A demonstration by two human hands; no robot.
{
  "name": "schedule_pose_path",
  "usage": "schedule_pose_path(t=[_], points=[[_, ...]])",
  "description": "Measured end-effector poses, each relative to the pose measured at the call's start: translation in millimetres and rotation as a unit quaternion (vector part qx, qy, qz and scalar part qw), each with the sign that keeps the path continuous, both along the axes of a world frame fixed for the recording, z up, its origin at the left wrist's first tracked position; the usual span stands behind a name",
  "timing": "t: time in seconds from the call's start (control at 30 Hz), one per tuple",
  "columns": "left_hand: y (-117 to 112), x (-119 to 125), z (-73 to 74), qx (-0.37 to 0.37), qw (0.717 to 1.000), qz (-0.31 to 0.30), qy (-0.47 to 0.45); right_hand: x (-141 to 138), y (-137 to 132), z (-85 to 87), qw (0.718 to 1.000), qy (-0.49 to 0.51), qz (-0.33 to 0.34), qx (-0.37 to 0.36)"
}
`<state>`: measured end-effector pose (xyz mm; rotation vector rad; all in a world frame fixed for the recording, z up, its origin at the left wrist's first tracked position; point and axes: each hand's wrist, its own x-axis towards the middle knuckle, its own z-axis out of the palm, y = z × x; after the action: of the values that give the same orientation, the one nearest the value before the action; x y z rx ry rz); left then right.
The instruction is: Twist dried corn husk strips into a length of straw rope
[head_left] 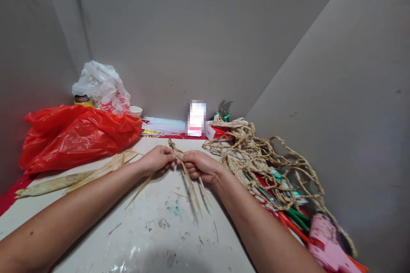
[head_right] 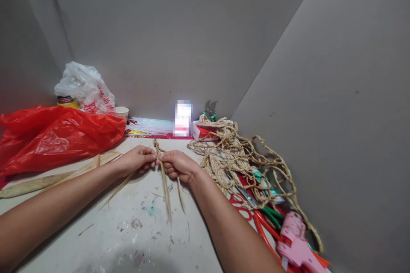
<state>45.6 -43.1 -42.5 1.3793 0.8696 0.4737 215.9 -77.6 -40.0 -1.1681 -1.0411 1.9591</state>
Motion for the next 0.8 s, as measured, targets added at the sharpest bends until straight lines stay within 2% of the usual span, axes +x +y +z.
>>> schedule_pose_path(t=[0.07,0.17,0.4,0.6,0.67,0.8], points=[[1,-2,1.6,-0.040,0.999,-0.017,-0.025,0,1,0.4,1.000,0.020,0.000,-0.012],[5,-5,0.5,-0.075,0.996,-0.012,-0.046,0,3,-0.2,0.998,0.042,-0.012,-0.039],[12,-4,-15.4,0.032,0.999,0.013,-0.002,0,8,-8.5,0.988,0.075,-0.038,-0.128],[13,-3,-16.8,0.100,0.995,0.005,-0.008,1,8,-11.2,0.985,0.094,-0.033,-0.142],[12,-2,-16.8,0.104,0.994,0.004,-0.014,-1,6,-9.4,0.984,0.100,-0.033,-0.143],[10,-1,-16.7,0.051,0.998,-0.004,-0.027,-6,2,-3.4,0.983,0.103,-0.030,-0.147]])
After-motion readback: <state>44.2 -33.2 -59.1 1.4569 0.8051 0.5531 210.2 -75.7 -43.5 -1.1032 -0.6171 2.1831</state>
